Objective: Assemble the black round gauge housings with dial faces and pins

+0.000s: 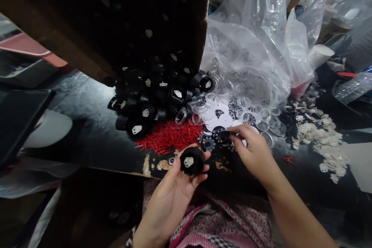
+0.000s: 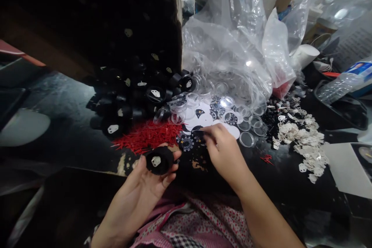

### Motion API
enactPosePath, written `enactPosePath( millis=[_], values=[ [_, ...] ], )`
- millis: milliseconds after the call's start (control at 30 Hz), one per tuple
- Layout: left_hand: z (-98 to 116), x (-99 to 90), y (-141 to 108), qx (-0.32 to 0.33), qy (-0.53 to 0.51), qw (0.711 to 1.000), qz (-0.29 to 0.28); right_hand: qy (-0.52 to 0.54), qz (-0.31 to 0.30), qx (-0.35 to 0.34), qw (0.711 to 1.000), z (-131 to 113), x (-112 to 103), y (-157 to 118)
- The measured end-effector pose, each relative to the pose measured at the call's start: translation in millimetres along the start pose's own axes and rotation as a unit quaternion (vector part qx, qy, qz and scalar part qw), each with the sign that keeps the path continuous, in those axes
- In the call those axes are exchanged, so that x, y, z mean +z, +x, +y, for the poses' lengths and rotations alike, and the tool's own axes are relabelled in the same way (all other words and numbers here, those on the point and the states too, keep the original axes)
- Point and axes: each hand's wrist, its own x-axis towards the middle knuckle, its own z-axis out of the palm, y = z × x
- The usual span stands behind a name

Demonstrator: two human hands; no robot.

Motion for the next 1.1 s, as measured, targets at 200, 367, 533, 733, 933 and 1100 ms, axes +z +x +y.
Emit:
enactPosePath(
  millis=[200, 367, 533, 733, 933, 1100],
  values=[
    [-6, 11.1, 8, 0.061, 0.018, 0.998, 0.011, 0.068, -0.082, -0.015, 0.994, -25, 9, -10],
    [-16, 10.9, 5, 0.086, 0.073, 0.993, 0.033, 0.099, -0.103, -0.034, 0.989, -37, 18, -9],
    [-20, 2.5, 4, 0.068, 0.166, 0.984, 0.016, 0.082, -0.097, 0.027, 0.992, -41, 23, -6],
    [-11, -1.7, 7, 0.045, 0.248, 0.967, -0.028, 0.069, -0.118, 0.001, 0.991, -40, 18, -4],
    [-12, -4.0, 5, 0.052, 0.236, 0.969, -0.047, 0.057, -0.132, 0.034, 0.989, -36, 18, -10],
    [-10, -17.1, -1, 0.035, 0.291, 0.955, -0.037, 0.137, -0.176, 0.078, 0.972, -35, 22, -19]
  ],
)
